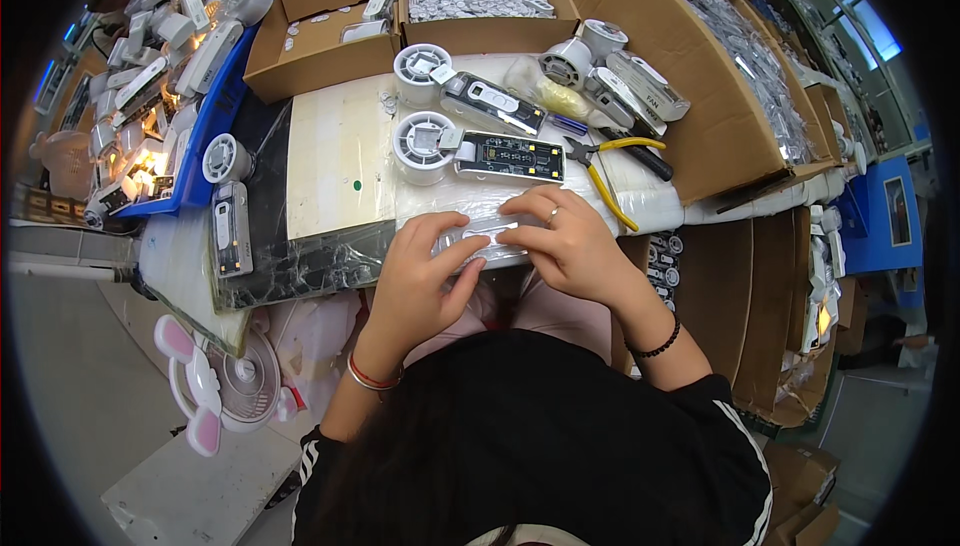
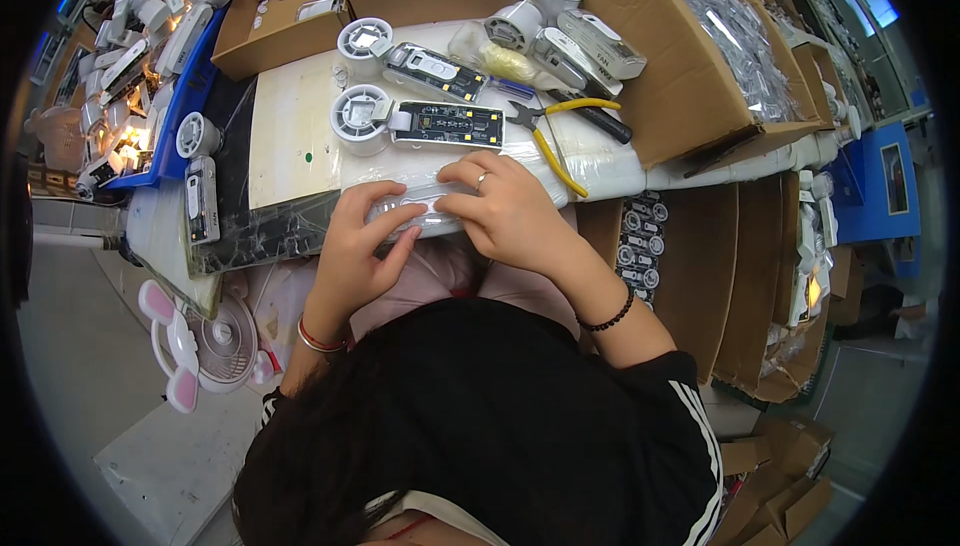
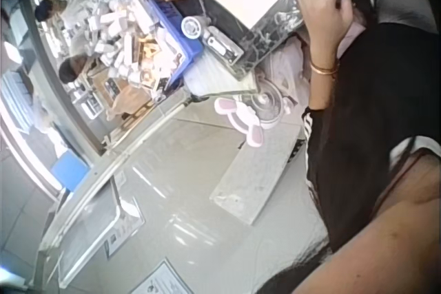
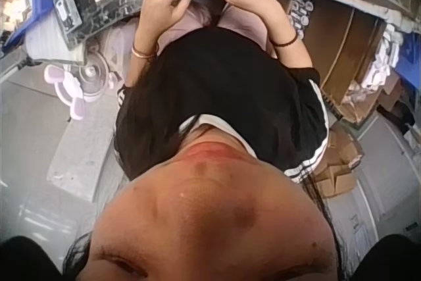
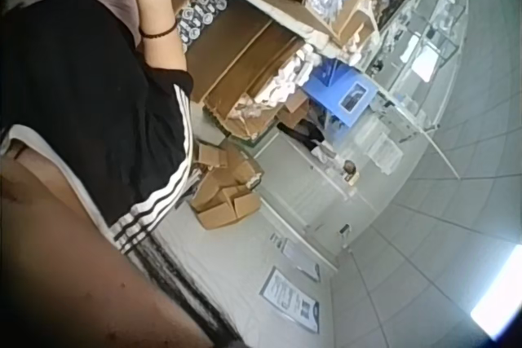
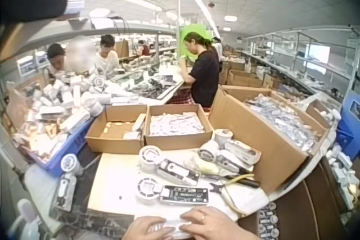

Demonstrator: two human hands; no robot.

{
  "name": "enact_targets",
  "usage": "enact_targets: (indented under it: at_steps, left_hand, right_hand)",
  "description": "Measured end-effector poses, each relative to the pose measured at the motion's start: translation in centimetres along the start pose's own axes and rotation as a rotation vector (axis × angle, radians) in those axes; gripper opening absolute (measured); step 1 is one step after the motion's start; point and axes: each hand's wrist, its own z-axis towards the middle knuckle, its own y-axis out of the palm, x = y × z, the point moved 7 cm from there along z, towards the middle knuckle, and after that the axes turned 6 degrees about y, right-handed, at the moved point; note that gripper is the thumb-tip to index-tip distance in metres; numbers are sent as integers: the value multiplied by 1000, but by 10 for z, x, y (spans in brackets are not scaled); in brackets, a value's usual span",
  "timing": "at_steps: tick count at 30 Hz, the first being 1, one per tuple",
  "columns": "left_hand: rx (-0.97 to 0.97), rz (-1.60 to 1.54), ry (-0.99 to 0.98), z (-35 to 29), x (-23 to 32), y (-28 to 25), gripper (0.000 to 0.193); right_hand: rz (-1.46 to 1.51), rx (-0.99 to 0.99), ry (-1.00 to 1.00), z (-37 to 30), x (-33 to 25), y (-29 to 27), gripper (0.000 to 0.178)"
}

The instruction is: Assembling handheld electronic LED devices with internal components on a production line.

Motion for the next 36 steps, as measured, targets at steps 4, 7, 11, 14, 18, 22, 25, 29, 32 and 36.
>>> enact_targets:
  at_steps: [4, 7, 11, 14, 18, 22, 25, 29, 32, 36]
  left_hand:
    - [-29, 29, 7, 0, 3, 0, 24]
    - [-41, 26, 13, 2, 1, -2, 24]
    - [-3, -38, -23, 0, -2, -5, 27]
    - [70, -131, -91, 2, -5, -14, 29]
    - [246, -148, -123, 0, -23, -31, 28]
    - [377, -380, -296, -2, -48, -34, 19]
    - [288, -528, -441, -3, -66, -22, 24]
    - [413, -979, -641, 4, -77, -20, 45]
    - [355, -1259, -688, 18, -69, -24, 54]
    - [371, -1351, -586, 33, -46, -45, 55]
  right_hand:
    - [-19, -78, -8, 5, 1, 1, 24]
    - [107, -41, 24, 6, 8, -2, 22]
    - [101, 207, 60, 19, 18, -27, 25]
    - [-63, 211, 78, 32, 32, -32, 33]
    - [-139, 37, 114, 45, 38, -16, 40]
    - [-240, 143, 43, 52, 32, -19, 46]
    - [-277, 122, 13, 56, 32, -18, 49]
    - [-299, 249, -35, 51, 10, -29, 50]
    - [-472, 346, -230, 44, -29, -38, 48]
    - [-287, 335, -240, 37, -44, -46, 44]
